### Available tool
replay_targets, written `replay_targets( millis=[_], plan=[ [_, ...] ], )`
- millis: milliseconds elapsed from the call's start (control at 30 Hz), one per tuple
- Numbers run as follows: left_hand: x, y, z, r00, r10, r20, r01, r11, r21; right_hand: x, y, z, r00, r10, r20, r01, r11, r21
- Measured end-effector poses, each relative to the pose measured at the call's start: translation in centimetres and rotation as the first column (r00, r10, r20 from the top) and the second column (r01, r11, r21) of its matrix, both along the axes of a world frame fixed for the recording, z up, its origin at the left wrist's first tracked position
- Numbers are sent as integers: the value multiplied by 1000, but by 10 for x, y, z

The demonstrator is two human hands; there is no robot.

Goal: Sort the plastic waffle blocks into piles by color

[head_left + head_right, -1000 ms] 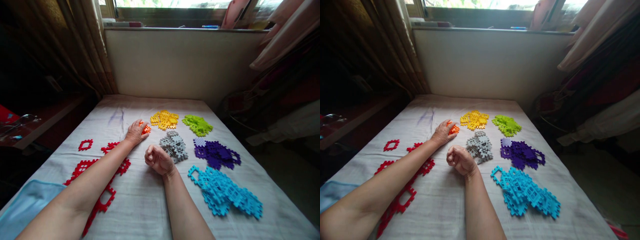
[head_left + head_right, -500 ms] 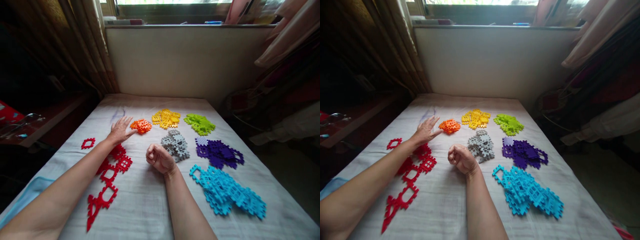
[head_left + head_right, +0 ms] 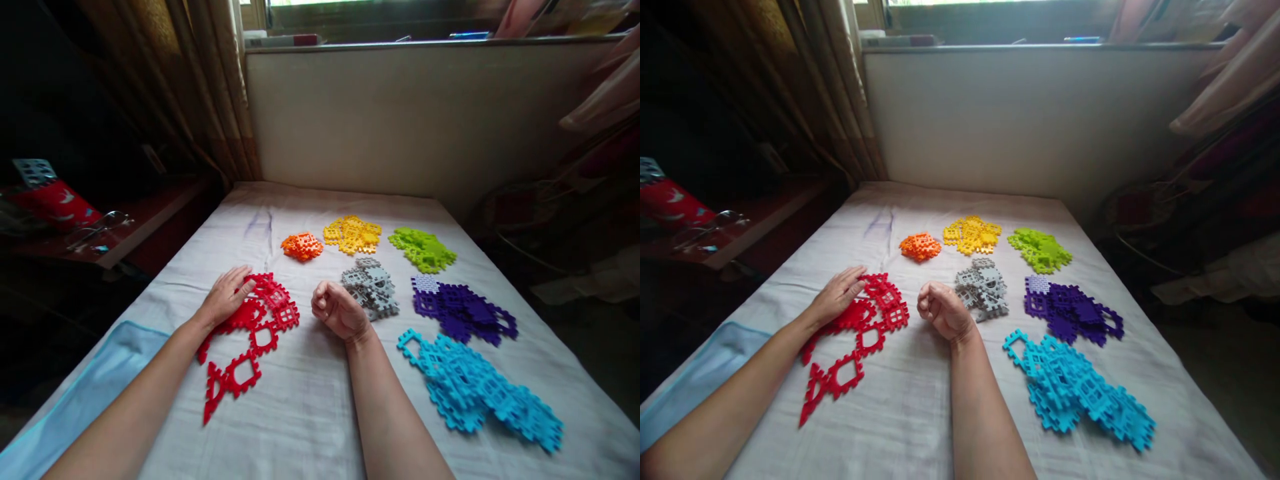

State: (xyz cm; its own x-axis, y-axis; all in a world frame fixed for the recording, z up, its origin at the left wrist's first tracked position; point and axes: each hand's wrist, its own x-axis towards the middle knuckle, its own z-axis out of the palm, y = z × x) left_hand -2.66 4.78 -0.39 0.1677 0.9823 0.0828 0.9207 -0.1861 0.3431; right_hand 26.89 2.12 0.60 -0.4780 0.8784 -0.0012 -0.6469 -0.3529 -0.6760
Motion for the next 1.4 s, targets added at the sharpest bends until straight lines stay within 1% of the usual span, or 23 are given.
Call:
replay_targets(
  millis=[67,133,233,333,433,500,533,600,633,700,733,767,833,900,933,967,1033,1100,1167,1233,1267,1333,1400],
  plan=[
    [18,-4,2,992,-102,76,102,995,14,0,0,-1,1000,-3,0,3,1000,8],
    [27,-5,7,983,-124,134,120,992,39,1,1,-2,1000,-10,-4,10,1000,11],
    [22,-5,13,986,-72,148,58,993,100,1,1,0,1000,-24,-15,24,1000,4],
    [8,-11,13,993,-12,120,-5,990,141,0,2,2,998,-68,-14,67,998,-9],
    [3,-23,10,995,0,100,-13,991,130,-4,5,1,982,-184,48,184,983,-8],
    [5,-32,12,992,-13,127,0,994,106,-8,7,-3,947,-285,150,281,959,50],
    [5,-37,15,989,-11,151,-4,995,99,-10,8,-6,916,-335,219,318,942,111],
    [4,-46,20,982,19,189,-39,994,101,-16,9,-11,818,-438,372,339,891,303],
    [1,-51,22,980,38,195,-61,992,112,-20,9,-14,744,-496,448,317,852,417],
    [-7,-63,20,982,64,180,-92,985,149,-28,6,-18,551,-610,570,197,759,621],
    [-10,-69,15,984,71,163,-99,980,172,-32,4,-19,438,-658,612,110,715,690],
    [-13,-76,10,987,73,142,-100,975,199,-37,2,-19,322,-696,642,17,682,731],
    [-14,-90,-4,993,70,92,-92,962,257,-45,-4,-17,121,-731,672,-163,653,740],
    [-8,-101,-16,997,65,39,-74,945,320,-50,-10,-13,-5,-733,680,-300,650,698],
    [-2,-105,-20,998,61,13,-62,938,341,-52,-11,-11,-38,-731,681,-345,649,678],
    [4,-107,-23,998,57,-11,-50,934,354,-52,-13,-9,-50,-732,679,-378,644,666],
    [15,-109,-25,997,54,-46,-34,935,354,-52,-15,-7,-24,-740,672,-410,620,669],
    [23,-107,-25,996,62,-59,-37,936,349,-52,-20,-7,54,-750,659,-414,584,698],
    [26,-104,-24,996,69,-52,-46,934,355,-54,-27,-10,159,-750,642,-385,551,740],
    [27,-103,-23,997,63,-34,-46,928,369,-58,-37,-15,240,-752,614,-312,539,782],
    [26,-102,-22,998,55,-21,-43,926,375,-59,-42,-18,261,-756,600,-260,544,798],
    [25,-102,-20,999,40,16,-43,921,387,-59,-52,-23,262,-770,582,-137,567,812],
    [22,-101,-18,997,27,69,-52,918,393,-53,-61,-28,240,-782,575,-7,591,806]
  ],
)
